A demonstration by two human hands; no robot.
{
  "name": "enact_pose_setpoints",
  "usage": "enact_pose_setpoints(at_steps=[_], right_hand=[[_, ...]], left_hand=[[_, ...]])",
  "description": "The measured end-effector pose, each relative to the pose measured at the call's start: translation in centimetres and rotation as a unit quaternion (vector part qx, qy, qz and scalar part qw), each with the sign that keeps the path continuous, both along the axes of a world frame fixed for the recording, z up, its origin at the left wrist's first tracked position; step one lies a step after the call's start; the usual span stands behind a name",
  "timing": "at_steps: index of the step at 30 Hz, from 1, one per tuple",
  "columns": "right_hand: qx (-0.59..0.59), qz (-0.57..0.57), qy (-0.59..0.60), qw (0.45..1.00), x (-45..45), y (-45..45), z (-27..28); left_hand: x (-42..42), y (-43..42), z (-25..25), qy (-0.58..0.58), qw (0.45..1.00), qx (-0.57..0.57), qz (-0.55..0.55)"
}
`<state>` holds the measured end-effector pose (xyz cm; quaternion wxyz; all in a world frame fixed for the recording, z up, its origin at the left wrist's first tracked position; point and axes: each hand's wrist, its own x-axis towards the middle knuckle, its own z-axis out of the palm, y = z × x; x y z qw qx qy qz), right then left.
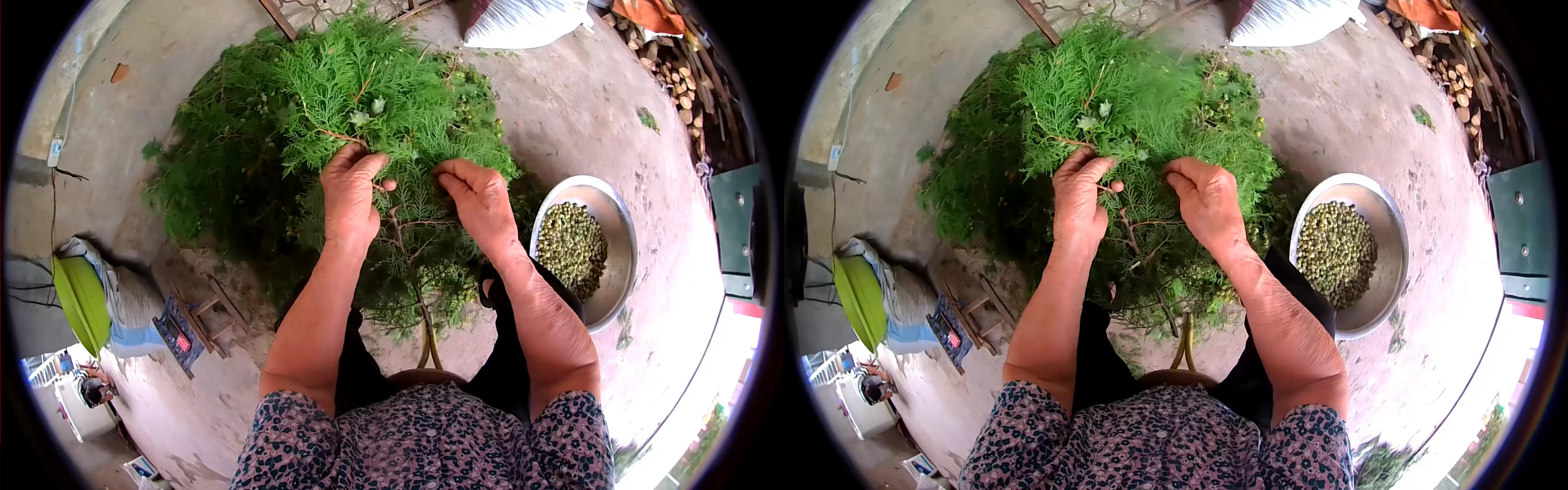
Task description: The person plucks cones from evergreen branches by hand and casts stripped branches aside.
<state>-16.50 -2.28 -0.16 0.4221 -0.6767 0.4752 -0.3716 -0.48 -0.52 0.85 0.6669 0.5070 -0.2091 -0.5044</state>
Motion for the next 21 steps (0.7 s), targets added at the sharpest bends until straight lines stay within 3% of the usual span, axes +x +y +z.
enact_pose_setpoints(at_steps=[4,6,13,15,21], right_hand=[[0.053,-0.013,-0.084,0.995,0.4,-0.5,-0.5],[0.146,-0.013,-0.193,0.970,0.9,-0.4,0.0],[0.099,0.012,-0.144,0.985,0.8,-0.4,0.3],[0.106,-0.039,-0.185,0.976,1.0,-0.5,-0.5],[0.094,-0.038,-0.154,0.983,0.5,-0.4,-0.1]], left_hand=[[0.0,0.0,-0.2,0.005,0.998,0.031,-0.056],[-0.1,0.0,0.0,-0.004,0.995,0.065,-0.075],[-0.2,0.2,0.2,-0.021,0.988,0.072,-0.134],[-0.4,0.3,0.5,-0.025,0.986,0.091,-0.138],[-0.9,0.4,0.9,-0.065,0.977,0.124,-0.160]])
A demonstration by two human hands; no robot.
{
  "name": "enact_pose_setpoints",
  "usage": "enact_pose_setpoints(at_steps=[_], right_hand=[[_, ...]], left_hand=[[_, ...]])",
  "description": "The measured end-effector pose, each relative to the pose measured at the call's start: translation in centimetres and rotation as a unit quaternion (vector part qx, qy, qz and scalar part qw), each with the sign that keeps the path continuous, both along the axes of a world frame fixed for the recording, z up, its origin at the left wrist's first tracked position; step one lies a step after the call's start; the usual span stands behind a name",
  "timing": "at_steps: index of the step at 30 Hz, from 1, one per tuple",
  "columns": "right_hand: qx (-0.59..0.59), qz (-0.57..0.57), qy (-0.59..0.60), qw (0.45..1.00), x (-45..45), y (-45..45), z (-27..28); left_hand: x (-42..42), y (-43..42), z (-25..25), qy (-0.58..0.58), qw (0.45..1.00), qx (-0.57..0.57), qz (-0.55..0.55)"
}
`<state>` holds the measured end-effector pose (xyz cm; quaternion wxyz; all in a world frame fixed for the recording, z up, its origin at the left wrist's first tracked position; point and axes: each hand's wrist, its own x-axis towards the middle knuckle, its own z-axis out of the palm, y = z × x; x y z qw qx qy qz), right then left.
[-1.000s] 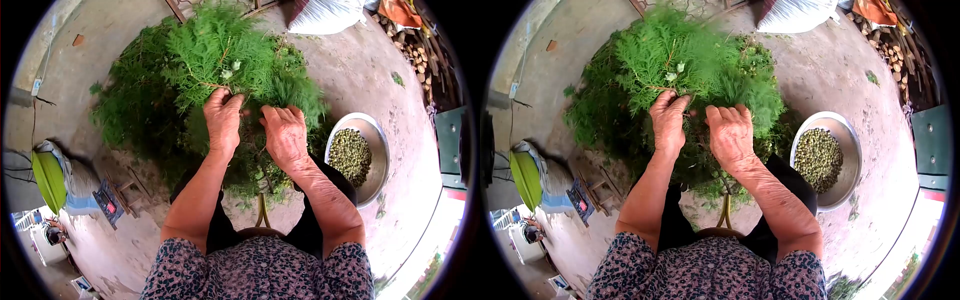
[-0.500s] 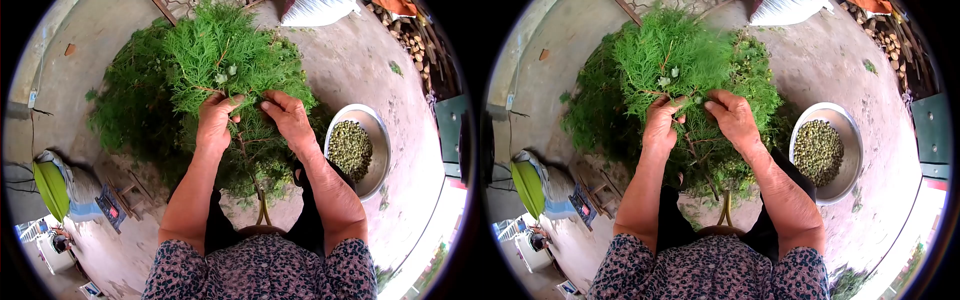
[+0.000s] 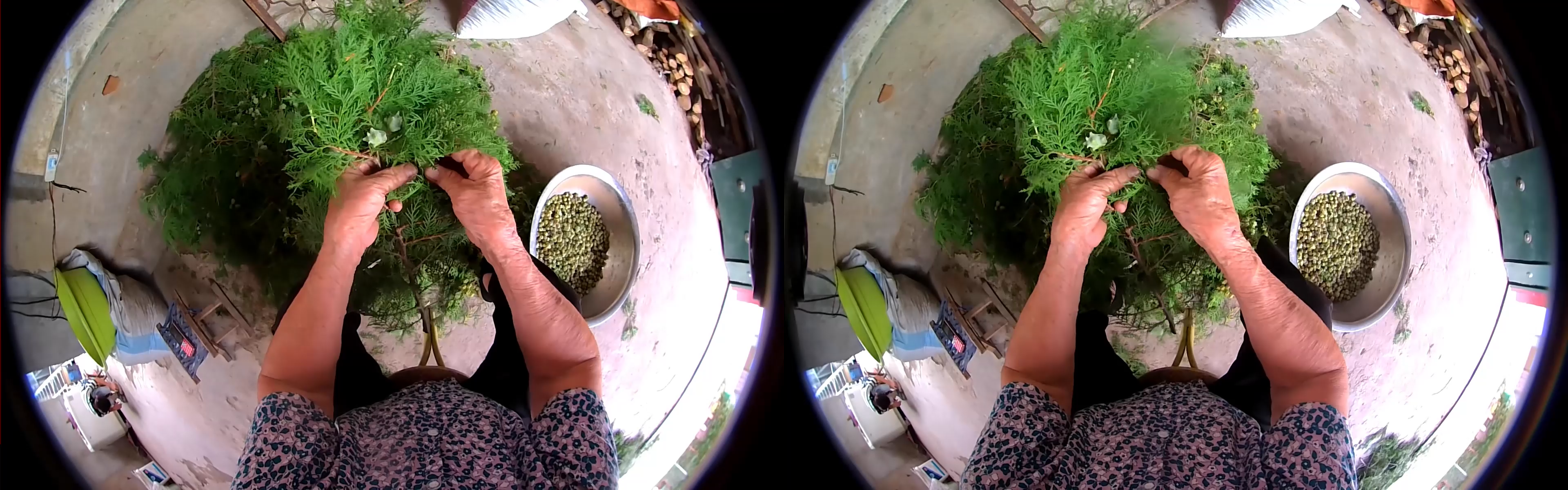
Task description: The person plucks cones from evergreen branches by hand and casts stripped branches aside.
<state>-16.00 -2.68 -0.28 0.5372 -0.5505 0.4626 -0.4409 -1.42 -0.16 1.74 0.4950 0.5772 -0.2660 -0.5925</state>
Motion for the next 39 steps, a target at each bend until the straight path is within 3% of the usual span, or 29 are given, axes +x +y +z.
enact_pose_setpoints(at_steps=[6,10,15,19,21,25,27,34,36,39], right_hand=[[0.047,-0.010,-0.062,0.997,0.0,0.2,0.7],[0.063,-0.014,-0.033,0.997,0.0,0.2,1.2],[0.055,0.050,-0.018,0.997,-0.2,0.1,1.1],[0.112,0.018,-0.059,0.992,0.1,0.2,0.8],[0.104,0.015,-0.101,0.989,0.1,0.1,0.0],[0.129,0.032,-0.072,0.988,-0.2,-0.2,0.8],[0.166,0.046,-0.162,0.972,-0.4,-0.3,1.2],[0.198,0.065,-0.235,0.949,-0.8,-0.3,2.3],[0.228,0.060,-0.330,0.914,-1.1,-0.4,2.8],[0.204,0.086,-0.294,0.930,-1.4,-0.7,1.9]], left_hand=[[0.2,-0.1,-0.4,-0.026,0.999,-0.020,-0.017],[-0.3,0.1,-0.3,-0.040,0.999,-0.037,-0.007],[-0.4,0.3,-0.1,-0.057,0.998,-0.013,0.032],[-0.7,0.2,0.0,-0.082,0.996,0.020,0.034],[-0.7,0.2,-0.3,-0.065,0.997,-0.015,0.037],[-0.5,0.3,0.2,-0.046,0.998,-0.035,0.033],[-0.3,0.2,0.0,-0.020,0.999,-0.022,0.032],[0.8,-0.1,-0.6,0.040,0.999,-0.023,0.020],[0.9,-0.2,-0.5,0.057,0.998,-0.023,0.028],[0.7,0.0,-0.4,0.071,0.997,-0.037,0.012]])
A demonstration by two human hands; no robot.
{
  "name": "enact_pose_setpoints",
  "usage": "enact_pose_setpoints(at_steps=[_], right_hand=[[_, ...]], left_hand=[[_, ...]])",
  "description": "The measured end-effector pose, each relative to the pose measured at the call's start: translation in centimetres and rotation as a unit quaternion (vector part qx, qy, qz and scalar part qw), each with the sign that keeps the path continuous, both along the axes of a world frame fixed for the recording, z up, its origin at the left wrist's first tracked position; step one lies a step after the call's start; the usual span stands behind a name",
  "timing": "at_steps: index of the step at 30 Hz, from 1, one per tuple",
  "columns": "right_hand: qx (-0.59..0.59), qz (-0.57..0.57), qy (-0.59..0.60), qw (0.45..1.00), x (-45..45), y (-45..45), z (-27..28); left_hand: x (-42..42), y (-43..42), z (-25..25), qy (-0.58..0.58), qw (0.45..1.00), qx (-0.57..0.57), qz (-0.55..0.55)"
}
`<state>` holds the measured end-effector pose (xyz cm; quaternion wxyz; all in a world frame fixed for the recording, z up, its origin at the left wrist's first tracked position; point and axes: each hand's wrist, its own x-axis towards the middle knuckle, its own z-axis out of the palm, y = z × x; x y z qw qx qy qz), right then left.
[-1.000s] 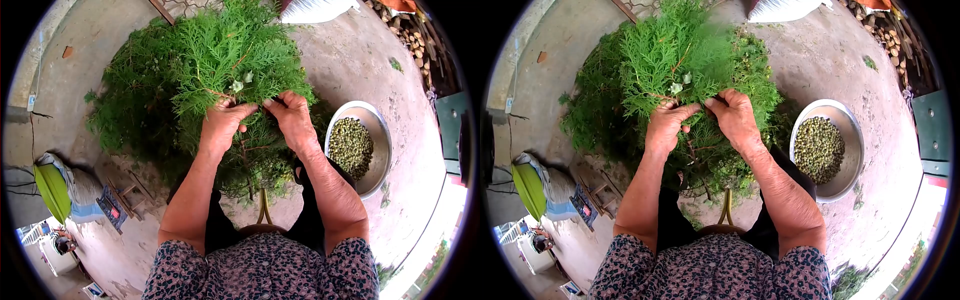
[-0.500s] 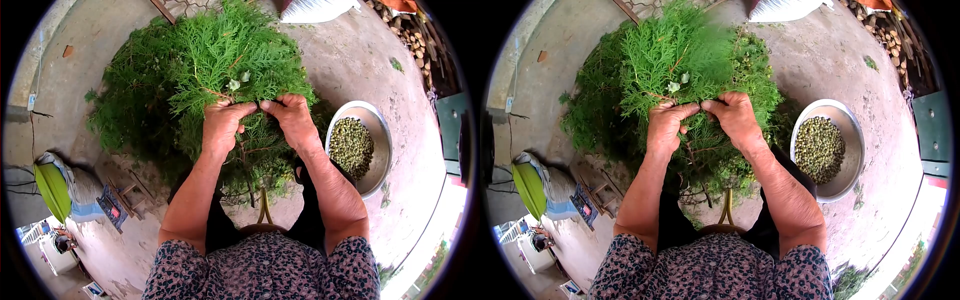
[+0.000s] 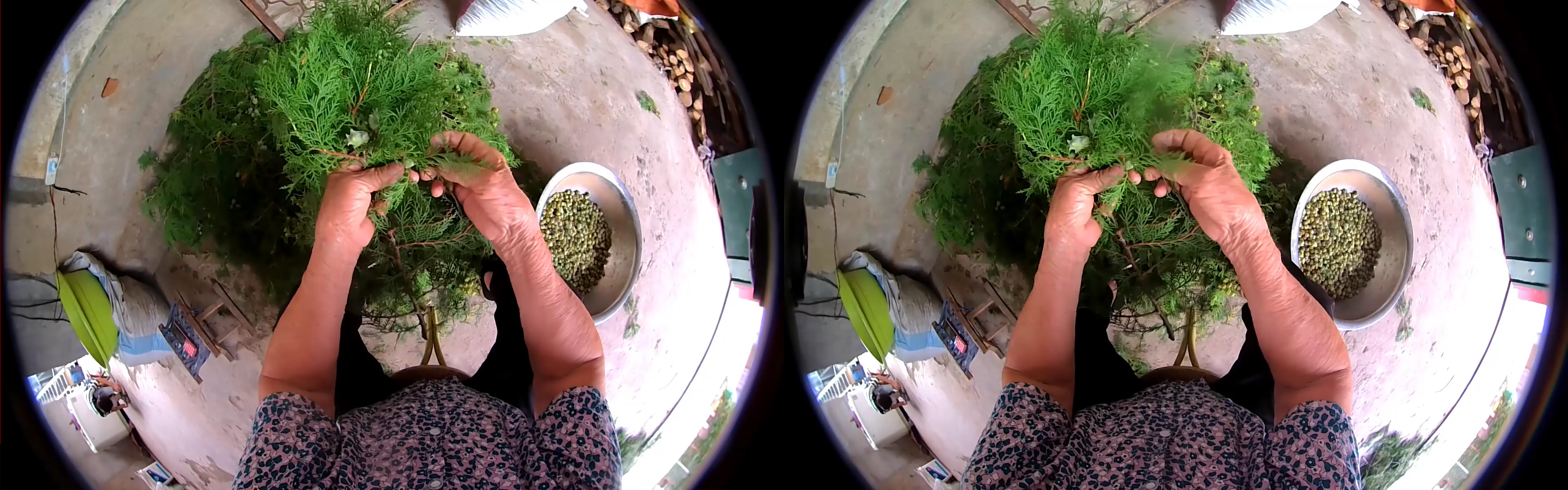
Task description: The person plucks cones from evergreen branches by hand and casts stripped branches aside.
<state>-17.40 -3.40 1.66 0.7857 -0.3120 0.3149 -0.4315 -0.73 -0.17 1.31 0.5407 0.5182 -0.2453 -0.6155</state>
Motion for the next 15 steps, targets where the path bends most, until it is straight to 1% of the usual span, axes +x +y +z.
enact_pose_setpoints(at_steps=[2,4,7,10,14,15], right_hand=[[-0.017,0.004,0.010,1.000,0.16,0.09,-0.16],[-0.045,0.025,0.048,0.998,0.38,0.38,-0.14],[-0.033,0.021,0.074,0.997,0.55,0.62,0.01],[-0.046,0.051,0.059,0.996,0.47,0.44,-0.50],[-0.040,0.045,0.061,0.996,0.48,0.62,-0.83],[-0.028,0.039,0.078,0.996,0.48,0.67,-0.69]], left_hand=[[-0.29,0.10,0.04,0.014,1.000,-0.006,-0.007],[-0.53,0.08,-0.04,0.027,0.999,-0.018,0.011],[-0.22,0.04,-0.23,0.011,1.000,0.013,-0.005],[-0.58,0.18,0.29,0.009,1.000,-0.013,-0.004],[-0.66,0.20,-0.06,0.013,1.000,0.005,0.000],[-0.53,0.08,-0.44,0.031,0.999,-0.008,-0.033]])
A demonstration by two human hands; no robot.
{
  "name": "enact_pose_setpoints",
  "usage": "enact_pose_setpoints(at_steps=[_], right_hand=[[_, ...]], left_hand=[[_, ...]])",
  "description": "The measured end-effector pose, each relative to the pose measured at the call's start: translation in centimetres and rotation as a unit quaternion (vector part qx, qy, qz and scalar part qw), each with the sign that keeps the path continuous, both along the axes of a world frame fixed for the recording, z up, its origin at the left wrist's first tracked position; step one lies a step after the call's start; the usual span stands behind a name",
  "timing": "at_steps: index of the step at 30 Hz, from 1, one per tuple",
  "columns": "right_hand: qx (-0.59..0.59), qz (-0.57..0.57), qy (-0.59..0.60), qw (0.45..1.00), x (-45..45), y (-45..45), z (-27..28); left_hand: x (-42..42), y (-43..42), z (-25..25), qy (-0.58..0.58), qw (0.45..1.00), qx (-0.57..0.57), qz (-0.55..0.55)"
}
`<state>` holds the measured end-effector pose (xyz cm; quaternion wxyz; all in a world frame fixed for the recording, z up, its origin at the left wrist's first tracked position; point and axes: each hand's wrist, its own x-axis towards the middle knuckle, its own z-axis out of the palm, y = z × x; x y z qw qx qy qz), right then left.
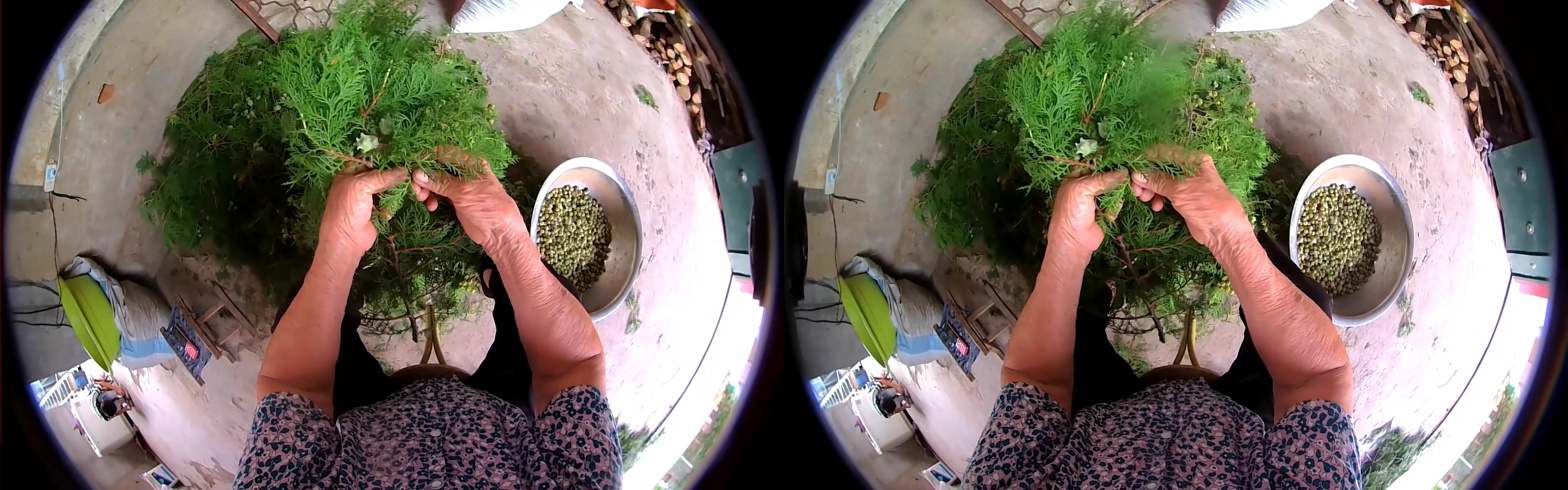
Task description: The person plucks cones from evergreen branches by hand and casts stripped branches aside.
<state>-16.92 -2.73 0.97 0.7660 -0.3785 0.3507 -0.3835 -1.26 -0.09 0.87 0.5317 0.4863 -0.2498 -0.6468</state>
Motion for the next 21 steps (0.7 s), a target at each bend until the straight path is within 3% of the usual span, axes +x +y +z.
enact_pose_setpoints(at_steps=[2,7,10,16,21], right_hand=[[0.011,-0.007,0.017,1.000,0.0,0.3,0.5],[0.023,-0.079,0.109,0.991,0.5,0.9,1.3],[0.006,-0.095,0.085,0.992,0.6,0.8,0.1],[-0.018,0.026,0.126,0.992,0.0,0.5,0.8],[-0.021,0.009,0.118,0.993,0.0,0.6,0.2]], left_hand=[[0.0,-0.1,-0.2,0.018,0.999,-0.013,-0.032],[-0.7,0.1,0.6,-0.052,0.998,0.020,0.013],[-0.5,0.0,0.5,-0.049,0.999,0.021,0.004],[0.0,0.2,1.3,0.038,0.997,0.031,-0.052],[-0.2,0.1,0.5,0.075,0.996,-0.005,-0.055]])
